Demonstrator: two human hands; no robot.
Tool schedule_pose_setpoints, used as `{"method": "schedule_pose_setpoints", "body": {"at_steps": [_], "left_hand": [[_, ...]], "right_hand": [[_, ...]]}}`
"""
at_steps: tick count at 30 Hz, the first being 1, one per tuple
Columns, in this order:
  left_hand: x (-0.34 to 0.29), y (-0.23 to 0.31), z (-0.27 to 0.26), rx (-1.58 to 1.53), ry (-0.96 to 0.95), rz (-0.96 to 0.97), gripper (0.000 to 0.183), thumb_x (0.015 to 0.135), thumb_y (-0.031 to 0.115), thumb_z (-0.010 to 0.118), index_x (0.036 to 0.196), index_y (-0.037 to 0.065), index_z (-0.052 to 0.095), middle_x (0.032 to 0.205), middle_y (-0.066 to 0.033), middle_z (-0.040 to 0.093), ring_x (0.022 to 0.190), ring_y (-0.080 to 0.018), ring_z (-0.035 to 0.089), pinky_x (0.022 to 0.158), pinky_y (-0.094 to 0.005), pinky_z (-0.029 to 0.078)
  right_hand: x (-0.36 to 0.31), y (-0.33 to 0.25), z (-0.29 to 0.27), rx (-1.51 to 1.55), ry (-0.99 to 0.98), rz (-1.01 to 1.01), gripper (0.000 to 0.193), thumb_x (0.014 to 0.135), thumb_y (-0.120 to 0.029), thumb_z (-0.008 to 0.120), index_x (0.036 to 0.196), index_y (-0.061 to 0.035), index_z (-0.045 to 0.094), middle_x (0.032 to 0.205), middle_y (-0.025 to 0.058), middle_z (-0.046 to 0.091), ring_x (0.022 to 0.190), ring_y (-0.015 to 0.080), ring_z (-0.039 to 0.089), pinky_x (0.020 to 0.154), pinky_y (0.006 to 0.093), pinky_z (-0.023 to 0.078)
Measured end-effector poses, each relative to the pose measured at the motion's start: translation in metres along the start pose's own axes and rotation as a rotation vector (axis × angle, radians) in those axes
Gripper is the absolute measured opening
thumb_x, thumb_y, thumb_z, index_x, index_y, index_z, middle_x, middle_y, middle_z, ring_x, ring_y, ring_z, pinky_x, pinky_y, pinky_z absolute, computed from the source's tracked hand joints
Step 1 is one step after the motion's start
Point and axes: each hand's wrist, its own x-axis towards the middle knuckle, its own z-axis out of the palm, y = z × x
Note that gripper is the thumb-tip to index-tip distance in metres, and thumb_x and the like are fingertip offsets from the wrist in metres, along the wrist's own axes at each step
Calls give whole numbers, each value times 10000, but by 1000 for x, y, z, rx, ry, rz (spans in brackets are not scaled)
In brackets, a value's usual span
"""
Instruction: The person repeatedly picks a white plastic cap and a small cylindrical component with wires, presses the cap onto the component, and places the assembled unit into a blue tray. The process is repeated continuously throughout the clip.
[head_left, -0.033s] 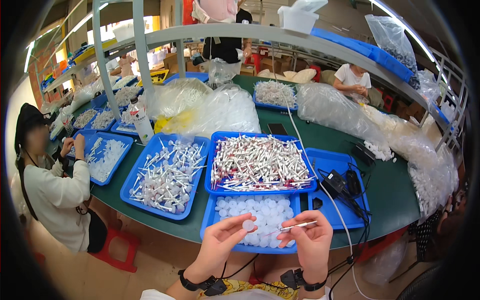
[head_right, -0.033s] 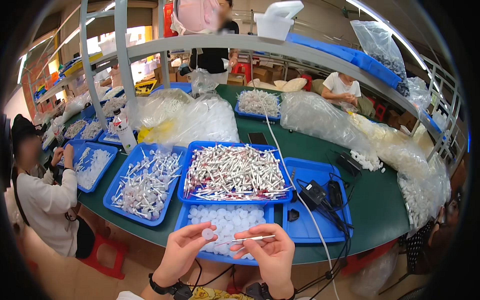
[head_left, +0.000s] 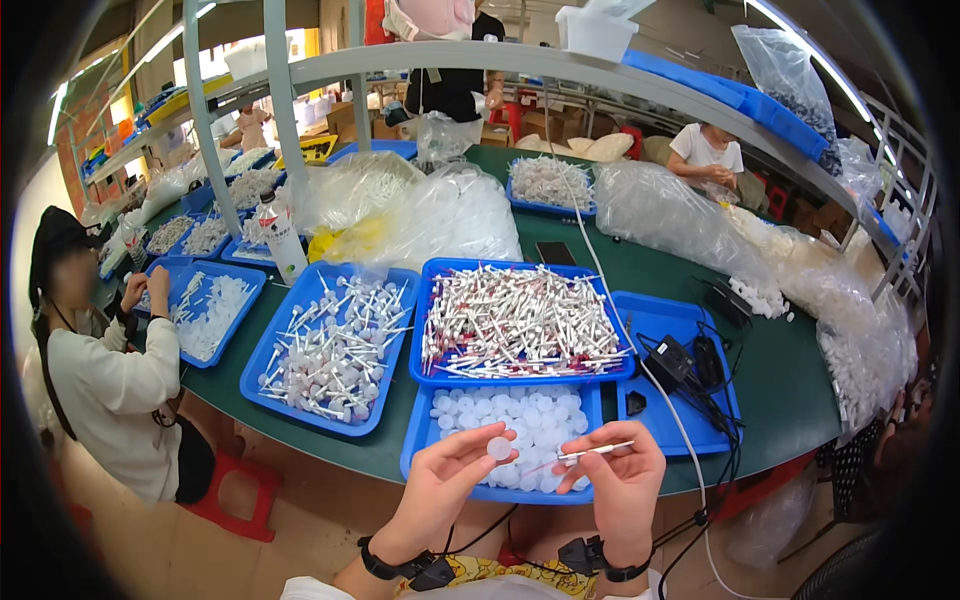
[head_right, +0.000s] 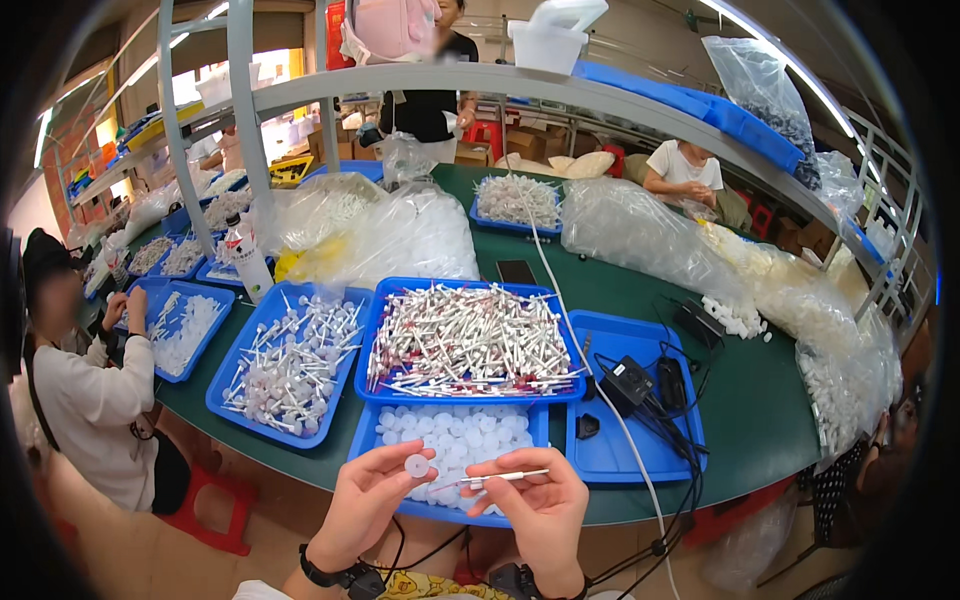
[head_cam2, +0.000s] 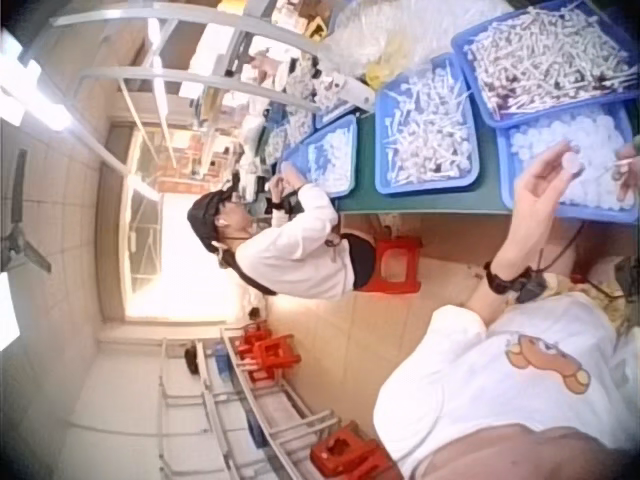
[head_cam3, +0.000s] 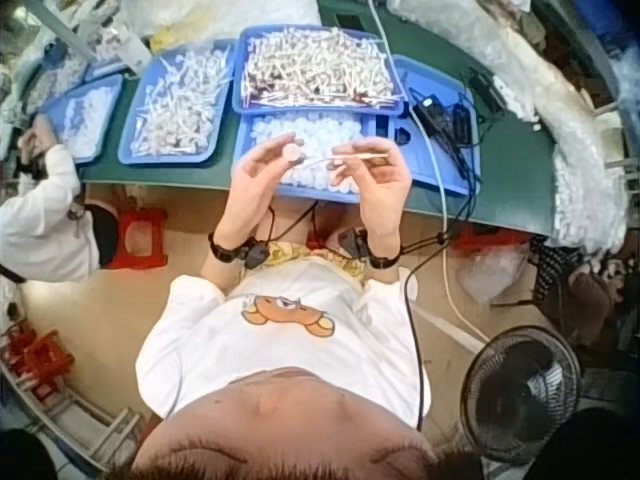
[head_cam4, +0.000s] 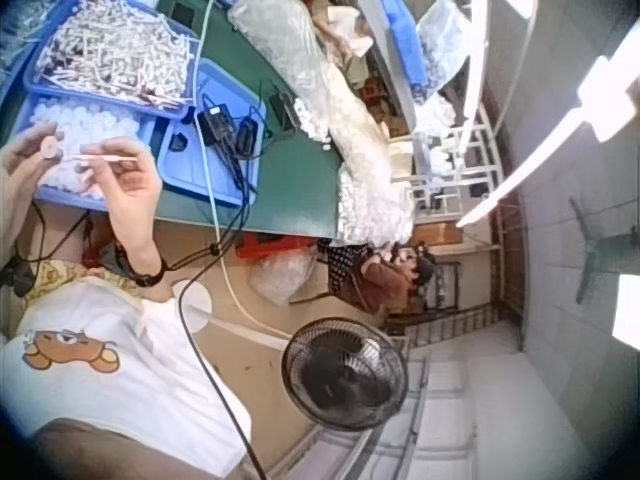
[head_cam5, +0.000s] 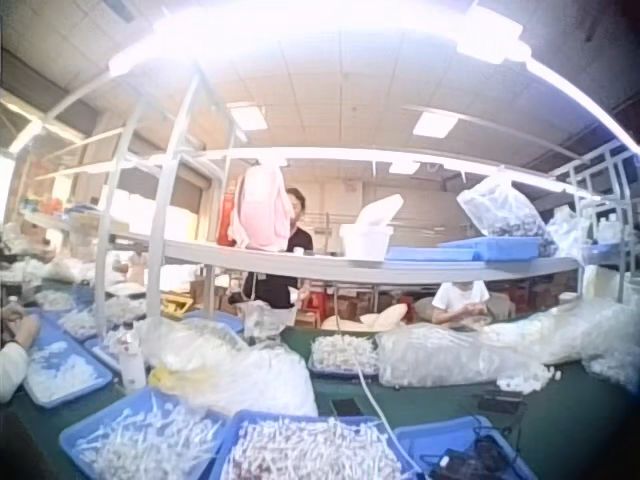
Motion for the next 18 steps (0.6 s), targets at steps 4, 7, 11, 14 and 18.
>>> {"method": "schedule_pose_setpoints", "body": {"at_steps": [4, 7, 11, 14, 18], "left_hand": [[-4, -1, 2, -138, -59, -32, 387, 988, 22, 549, 1357, -81, 497, 1362, -231, 555, 1226, -310, 585, 1094, -442, 449], [-4, -2, 3, -158, -74, -32, 372, 988, 26, 548, 1341, -87, 505, 1350, -229, 557, 1218, -305, 588, 1100, -450, 447], [-3, -5, 2, -177, -91, -24, 356, 989, 22, 544, 1326, -88, 514, 1338, -223, 558, 1213, -294, 589, 1097, -456, 450], [-3, -8, 0, -184, -94, -26, 351, 987, 17, 543, 1323, -82, 522, 1336, -218, 562, 1215, -288, 587, 1088, -449, 455], [-2, -10, -2, -160, -77, -51, 352, 978, 5, 551, 1321, -73, 532, 1333, -211, 573, 1212, -287, 591, 1074, -430, 461]], "right_hand": [[-5, 8, 11, -137, 35, -124, 191, 917, 78, 635, 1084, 67, 542, 1024, 267, 692, 922, 289, 717, 750, 374, 626], [-5, 12, 10, -111, -1, -144, 203, 904, 94, 645, 1080, 63, 551, 1033, 250, 695, 963, 279, 708, 793, 370, 616], [-5, 24, 5, -298, -21, -267, 247, 873, 104, 682, 1083, 60, 561, 1043, 224, 703, 965, 267, 711, 820, 351, 597], [-3, 28, 2, -437, -38, -364, 266, 854, 97, 708, 1080, 52, 573, 1027, 212, 712, 955, 270, 717, 817, 343, 588], [0, 28, 0, -523, -12, -424, 255, 839, 88, 728, 1052, 40, 595, 992, 199, 726, 931, 277, 726, 801, 340, 588]]}}
